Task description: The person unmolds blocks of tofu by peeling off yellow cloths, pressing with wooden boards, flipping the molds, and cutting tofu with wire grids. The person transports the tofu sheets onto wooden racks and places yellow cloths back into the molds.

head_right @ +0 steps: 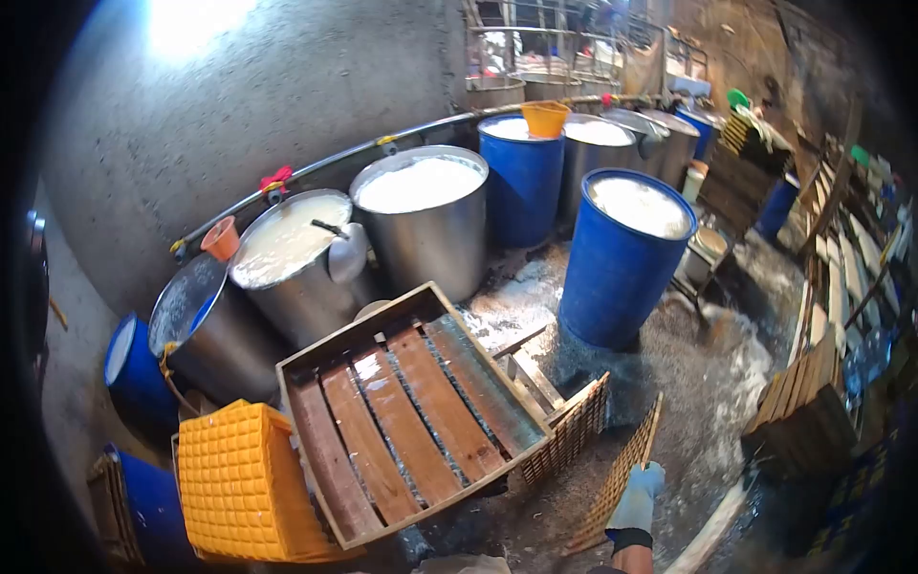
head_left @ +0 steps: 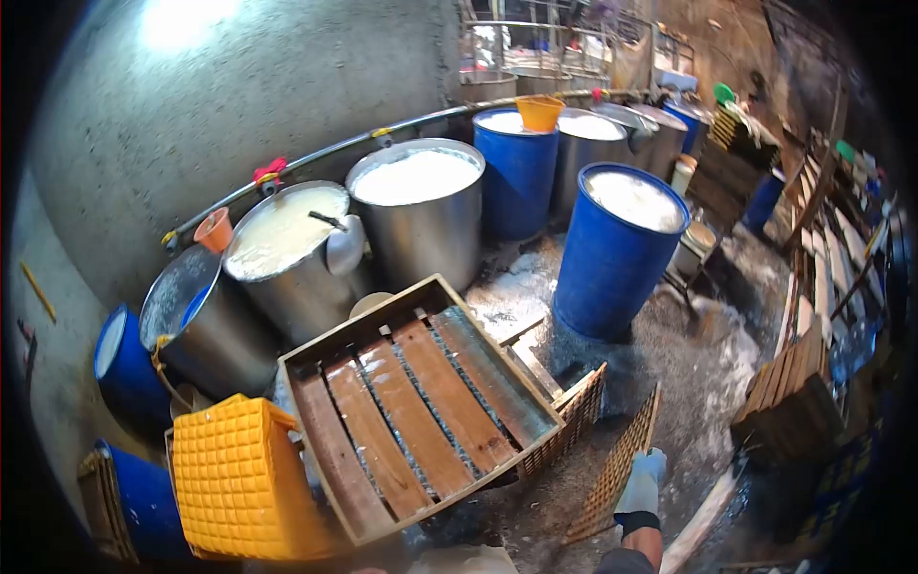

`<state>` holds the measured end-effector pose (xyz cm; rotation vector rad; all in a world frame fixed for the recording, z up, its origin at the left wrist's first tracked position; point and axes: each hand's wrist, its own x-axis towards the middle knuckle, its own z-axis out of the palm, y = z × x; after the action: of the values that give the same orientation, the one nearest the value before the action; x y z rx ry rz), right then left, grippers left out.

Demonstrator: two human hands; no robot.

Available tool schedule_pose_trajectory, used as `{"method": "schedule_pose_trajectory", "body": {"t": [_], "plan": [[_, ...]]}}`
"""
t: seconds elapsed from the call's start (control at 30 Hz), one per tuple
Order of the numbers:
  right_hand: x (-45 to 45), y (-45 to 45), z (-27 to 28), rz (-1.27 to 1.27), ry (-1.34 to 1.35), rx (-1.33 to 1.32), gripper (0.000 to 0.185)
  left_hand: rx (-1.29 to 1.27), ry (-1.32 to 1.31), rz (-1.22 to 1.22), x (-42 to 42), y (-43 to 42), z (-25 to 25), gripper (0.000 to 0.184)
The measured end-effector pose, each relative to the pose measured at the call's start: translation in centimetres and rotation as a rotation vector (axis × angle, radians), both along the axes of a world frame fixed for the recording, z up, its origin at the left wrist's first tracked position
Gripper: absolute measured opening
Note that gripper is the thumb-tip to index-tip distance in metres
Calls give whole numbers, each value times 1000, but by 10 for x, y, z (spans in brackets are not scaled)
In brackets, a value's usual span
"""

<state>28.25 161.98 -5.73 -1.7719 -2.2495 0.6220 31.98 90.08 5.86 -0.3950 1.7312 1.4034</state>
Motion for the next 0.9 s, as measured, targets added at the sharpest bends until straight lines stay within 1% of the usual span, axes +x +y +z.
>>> {"method": "schedule_pose_trajectory", "body": {"t": [0.03, 0.1, 0.13, 0.17, 0.2, 0.23, 0.3, 0.33, 0.37, 0.4, 0.43, 0.47, 0.5, 0.53, 0.57, 0.6, 0.63, 0.7, 0.73, 0.77, 0.8, 0.83, 0.9], "plan": [[2, -5, 23, 25, -1, 20, 33, -20, 7, 22, -2, -5, -4, 32], [2, -17, 68, 364, -55, 296, 27, 92, 82, -45, -19, -11, 9, 33], [2, -33, 98, 378, -61, 309, 27, 115, 139, -187, -40, -12, 10, 33], [-2, -45, 131, 451, 19, 268, 24, 164, 80, -119, -47, -20, 20, 40], [-11, -58, 170, 523, 100, 227, 22, 254, 81, -66, -60, -21, 24, 39], [-18, -73, 210, 592, 178, 182, 22, 340, 87, 2, -75, -18, 41, 39], [-36, -109, 304, 787, 148, 115, 23, 357, 319, -144, -118, -20, 33, 39], [-46, -117, 331, 977, 237, 254, 22, 262, 417, -113, -138, -10, 40, 39], [-57, -125, 359, 1165, 327, 392, 22, 363, 400, -19, -159, 3, 66, 37], [-70, -158, 407, 1319, 469, 598, 22, 519, 361, 56, -185, 14, 68, 38], [-79, -187, 442, 1379, 504, 574, 22, 674, 305, 128, -209, 28, 91, 41], [-83, -201, 462, 1482, 541, 497, 20, 798, 282, 180, -226, 42, 120, 47], [-83, -210, 479, 1590, 493, 546, 20, 800, 277, 236, -237, 54, 136, 57], [-86, -221, 489, 1689, 540, 618, 21, 1078, 57, 216, -261, 51, 134, 78], [-99, -215, 473, 1708, 656, 656, 21, 1173, 71, 143, -280, 50, 125, 100], [-99, -227, 474, 1642, 444, 688, 24, 1154, -29, 305, -278, 67, 156, 105], [-104, -237, 466, 1650, 456, 800, 23, 1112, -107, 489, -272, 70, 190, 111], [-118, -246, 435, 1669, 455, 745, 19, 1138, -154, 685, -263, 73, 204, 107], [-127, -251, 411, 1705, 394, 666, 16, 1042, -62, 707, -257, 65, 201, 95], [-131, -256, 389, 1743, 332, 588, 14, 948, 32, 730, -252, 54, 188, 83], [-127, -263, 382, 1787, 307, 610, 14, 944, 32, 726, -245, 38, 161, 83], [-121, -272, 375, 1833, 281, 634, 14, 934, 170, 572, -236, 15, 125, 69], [-120, -278, 347, 1975, 103, 549, 10, 904, 305, 424, -223, 6, 97, 56]]}}
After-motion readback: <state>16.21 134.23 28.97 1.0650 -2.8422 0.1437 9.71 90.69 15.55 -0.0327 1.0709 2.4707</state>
